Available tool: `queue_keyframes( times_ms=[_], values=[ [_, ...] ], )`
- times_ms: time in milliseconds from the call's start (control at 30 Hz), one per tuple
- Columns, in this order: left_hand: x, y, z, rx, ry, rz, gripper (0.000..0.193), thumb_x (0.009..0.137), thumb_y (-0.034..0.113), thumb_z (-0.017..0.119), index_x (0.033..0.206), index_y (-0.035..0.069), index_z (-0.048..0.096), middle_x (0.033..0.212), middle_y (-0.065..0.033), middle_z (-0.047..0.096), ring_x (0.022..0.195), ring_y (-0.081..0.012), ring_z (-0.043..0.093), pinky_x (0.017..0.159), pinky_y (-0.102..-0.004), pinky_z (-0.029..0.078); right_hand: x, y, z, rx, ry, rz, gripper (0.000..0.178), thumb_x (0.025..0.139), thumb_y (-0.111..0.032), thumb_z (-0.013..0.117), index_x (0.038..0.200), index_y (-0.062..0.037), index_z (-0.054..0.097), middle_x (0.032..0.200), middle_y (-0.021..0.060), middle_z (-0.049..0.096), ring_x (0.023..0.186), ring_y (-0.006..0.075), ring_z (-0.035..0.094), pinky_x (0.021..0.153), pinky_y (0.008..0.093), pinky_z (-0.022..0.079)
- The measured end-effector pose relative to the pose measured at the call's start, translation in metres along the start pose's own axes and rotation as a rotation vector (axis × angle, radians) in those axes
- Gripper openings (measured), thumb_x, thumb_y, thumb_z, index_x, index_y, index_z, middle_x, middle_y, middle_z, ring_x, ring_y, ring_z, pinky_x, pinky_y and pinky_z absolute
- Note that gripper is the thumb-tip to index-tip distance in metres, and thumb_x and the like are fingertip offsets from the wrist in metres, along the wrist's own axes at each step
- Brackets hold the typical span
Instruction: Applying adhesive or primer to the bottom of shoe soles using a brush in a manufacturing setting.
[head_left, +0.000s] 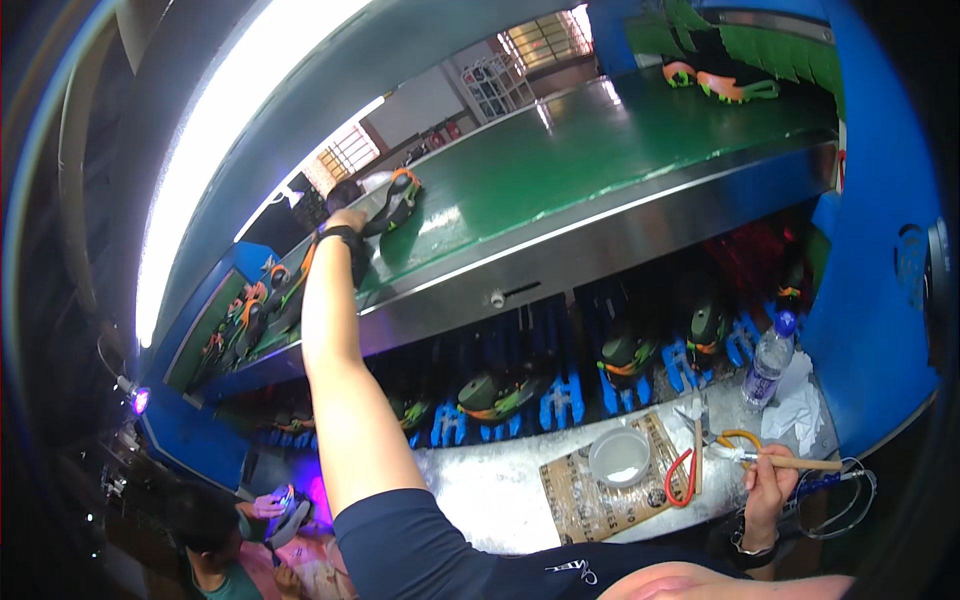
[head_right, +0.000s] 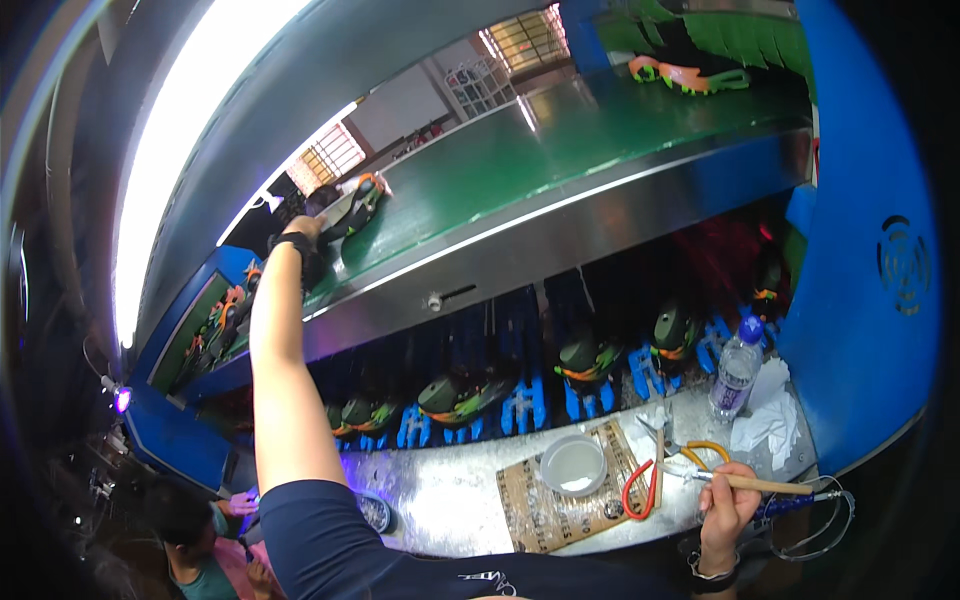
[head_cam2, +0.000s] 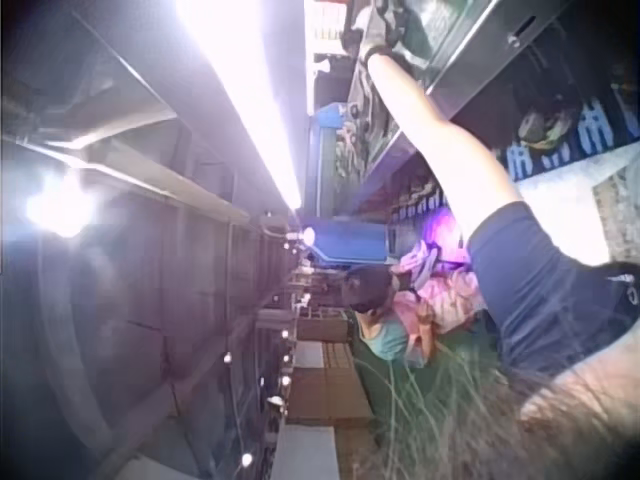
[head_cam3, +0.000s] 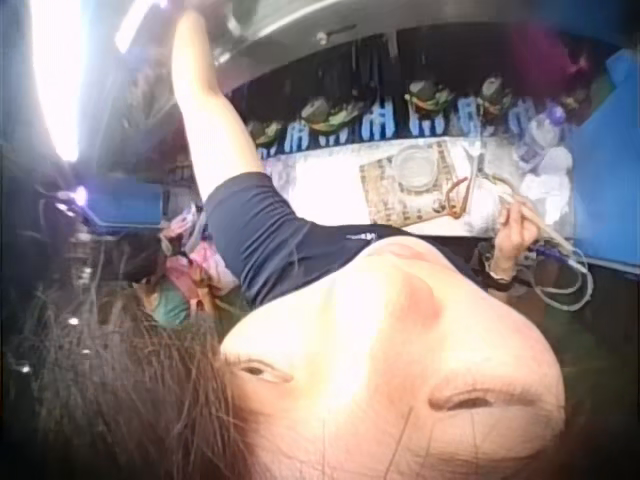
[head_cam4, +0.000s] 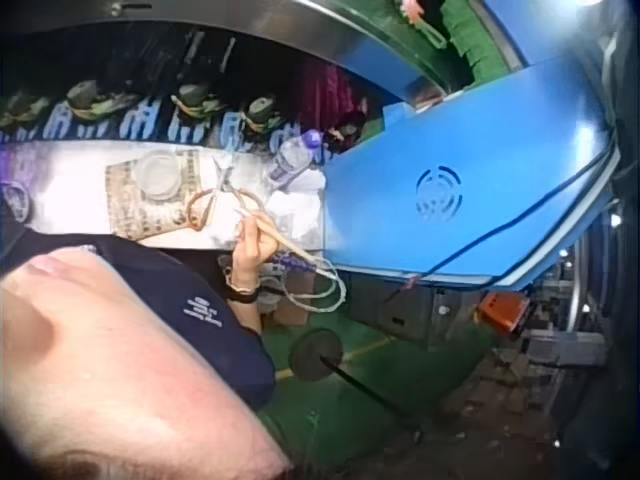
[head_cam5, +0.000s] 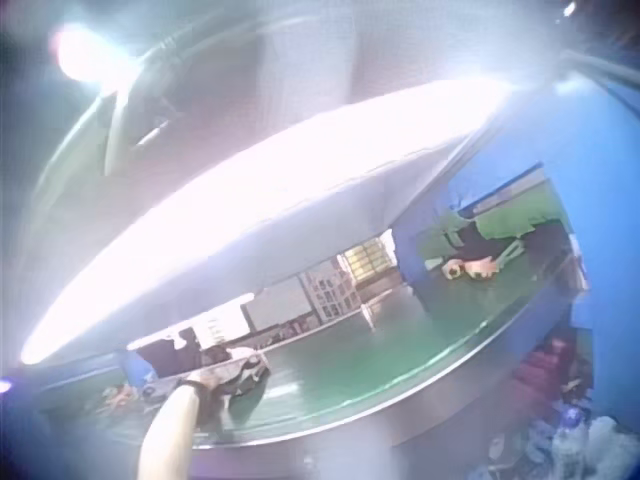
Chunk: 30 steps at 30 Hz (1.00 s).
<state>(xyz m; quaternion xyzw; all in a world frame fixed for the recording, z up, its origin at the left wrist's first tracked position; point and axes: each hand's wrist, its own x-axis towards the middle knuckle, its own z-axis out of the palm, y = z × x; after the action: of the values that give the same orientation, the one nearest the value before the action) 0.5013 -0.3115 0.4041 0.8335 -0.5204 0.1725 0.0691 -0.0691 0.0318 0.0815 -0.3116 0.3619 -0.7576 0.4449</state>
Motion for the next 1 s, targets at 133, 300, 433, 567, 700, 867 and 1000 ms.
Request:
queue_keyframes(
  times_ms=[133,300,433,567,700,867,1000],
  values=[
    [0.007,0.015,0.034,0.194,0.168,0.011,0.036,0.069,0.029,0.059,0.091,0.001,0.060,0.085,-0.0128,0.061,0.080,-0.0212,0.059,0.066,-0.0329,0.047,0.007,-0.004,0.014,-0.039,0.030,-0.028,0.012,0.078,-0.007,0.052,0.085,0.0002,0.046,0.061,0.0028,0.043,0.043,0.0068,0.039,0.041,0.0176,0.031],
    [-0.014,0.035,-0.014,-0.029,-0.234,0.018,0.027,0.058,0.020,0.061,0.079,0.003,0.062,0.087,-0.0124,0.061,0.084,-0.0243,0.057,0.072,-0.0335,0.044,-0.002,-0.002,0.018,-0.067,0.043,-0.037,0.012,0.079,-0.007,0.051,0.086,0.0004,0.046,0.061,0.0025,0.044,0.044,0.0068,0.039,0.041,0.0174,0.031],
    [-0.025,0.023,-0.026,-0.144,-0.408,0.045,0.032,0.061,0.020,0.058,0.084,-0.002,0.059,0.083,-0.0107,0.059,0.071,-0.0197,0.056,0.059,-0.0301,0.043,-0.003,-0.006,0.026,-0.052,-0.019,-0.048,0.013,0.079,-0.006,0.051,0.088,0.0006,0.046,0.061,0.0027,0.044,0.045,0.0070,0.040,0.041,0.0175,0.031],
    [-0.062,0.019,-0.037,-0.563,-0.106,0.070,0.026,0.066,0.012,0.054,0.087,-0.004,0.057,0.074,-0.0168,0.058,0.059,-0.0230,0.059,0.049,-0.0348,0.045,-0.012,-0.012,0.017,-0.025,-0.037,-0.014,0.013,0.078,-0.006,0.052,0.088,0.0005,0.047,0.061,0.0032,0.045,0.045,0.0074,0.041,0.041,0.0173,0.032],
    [-0.120,0.048,-0.065,-0.435,0.425,0.396,0.040,0.057,-0.003,0.047,0.098,-0.003,0.049,0.088,-0.0172,0.054,0.088,-0.0280,0.052,0.080,-0.0337,0.040,-0.009,-0.011,0.006,-0.036,-0.063,-0.001,0.013,0.078,-0.004,0.050,0.090,0.0008,0.047,0.067,0.0042,0.046,0.048,0.0079,0.042,0.044,0.0188,0.034],
    [-0.196,0.093,-0.081,-0.305,0.100,0.802,0.047,0.056,0.013,0.065,0.098,0.000,0.051,0.082,-0.0098,0.049,0.075,-0.0188,0.047,0.069,-0.0289,0.038,-0.005,-0.012,0.018,-0.054,-0.077,-0.078,0.013,0.079,-0.002,0.048,0.092,0.0020,0.048,0.067,0.0039,0.046,0.051,0.0081,0.042,0.046,0.0191,0.034],
    [-0.163,0.123,-0.099,-0.312,-0.326,0.594,0.044,0.061,0.044,0.070,0.069,0.006,0.049,0.067,0.0008,0.044,0.064,-0.0062,0.040,0.055,-0.0251,0.032,-0.004,-0.008,0.023,-0.036,-0.167,0.005,0.011,0.079,-0.002,0.051,0.088,0.0032,0.050,0.062,0.0027,0.046,0.048,0.0060,0.041,0.044,0.0177,0.031]
  ],
)
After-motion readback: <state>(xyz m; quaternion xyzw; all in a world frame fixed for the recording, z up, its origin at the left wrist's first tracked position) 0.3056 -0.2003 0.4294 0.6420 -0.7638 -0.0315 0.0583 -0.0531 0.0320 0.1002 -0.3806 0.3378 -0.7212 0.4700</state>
